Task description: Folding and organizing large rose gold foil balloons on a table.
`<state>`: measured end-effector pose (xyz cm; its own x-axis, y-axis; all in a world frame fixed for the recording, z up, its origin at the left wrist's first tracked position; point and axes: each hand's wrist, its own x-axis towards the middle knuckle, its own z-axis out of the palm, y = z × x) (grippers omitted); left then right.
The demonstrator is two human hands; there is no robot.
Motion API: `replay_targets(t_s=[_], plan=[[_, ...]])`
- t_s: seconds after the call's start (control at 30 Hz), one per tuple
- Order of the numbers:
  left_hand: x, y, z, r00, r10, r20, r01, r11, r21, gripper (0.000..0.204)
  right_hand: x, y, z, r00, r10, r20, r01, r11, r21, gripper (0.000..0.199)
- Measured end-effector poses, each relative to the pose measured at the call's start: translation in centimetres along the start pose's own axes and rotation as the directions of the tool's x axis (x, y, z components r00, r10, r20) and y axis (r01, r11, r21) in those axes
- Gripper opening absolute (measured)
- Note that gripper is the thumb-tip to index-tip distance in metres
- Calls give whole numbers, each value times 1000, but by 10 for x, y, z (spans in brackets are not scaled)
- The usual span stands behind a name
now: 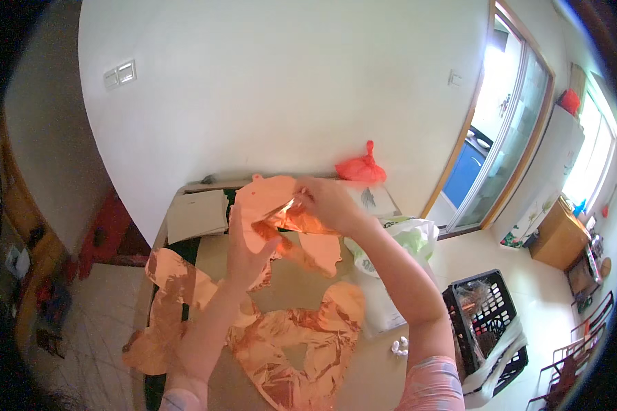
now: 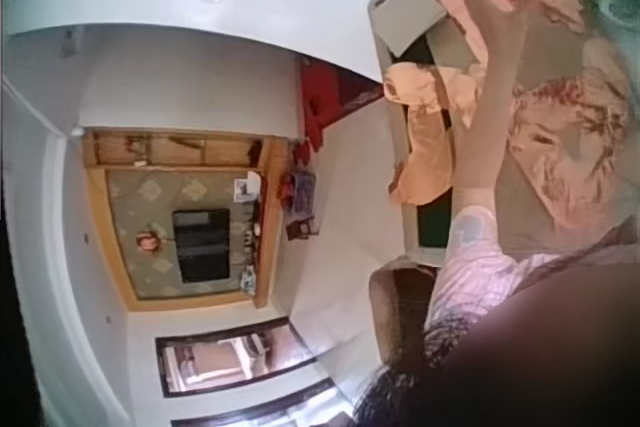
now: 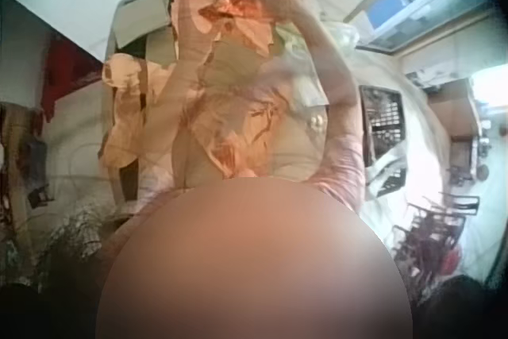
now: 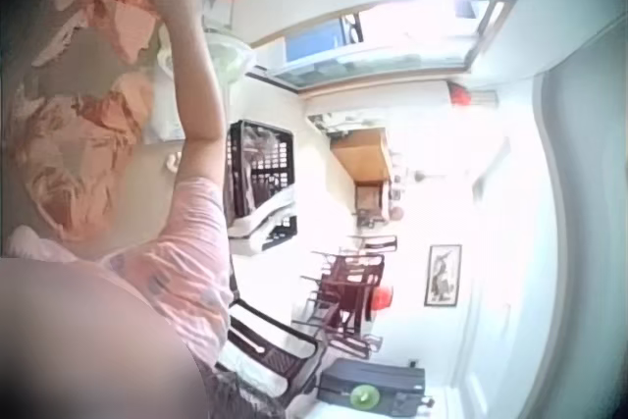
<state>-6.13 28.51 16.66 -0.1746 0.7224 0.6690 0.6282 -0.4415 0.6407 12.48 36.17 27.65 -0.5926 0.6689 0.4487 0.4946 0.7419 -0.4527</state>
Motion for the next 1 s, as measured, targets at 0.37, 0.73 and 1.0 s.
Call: replay_targets(t_s=[0.37,0.73,1.0], plan=[[-36,-85,-25,784,-407,469,506,857,-102,27,5,3,-31,937,73,342,117,857,-502,26],[-40,-163,14,401,-785,472,841,112,-529,18,40,136,101,846,55,-530,-141,982,-123,24],[-111,-82,-14,521,-676,521,843,503,-191,24,-60,112,135,890,452,-55,-335,731,595,27]])
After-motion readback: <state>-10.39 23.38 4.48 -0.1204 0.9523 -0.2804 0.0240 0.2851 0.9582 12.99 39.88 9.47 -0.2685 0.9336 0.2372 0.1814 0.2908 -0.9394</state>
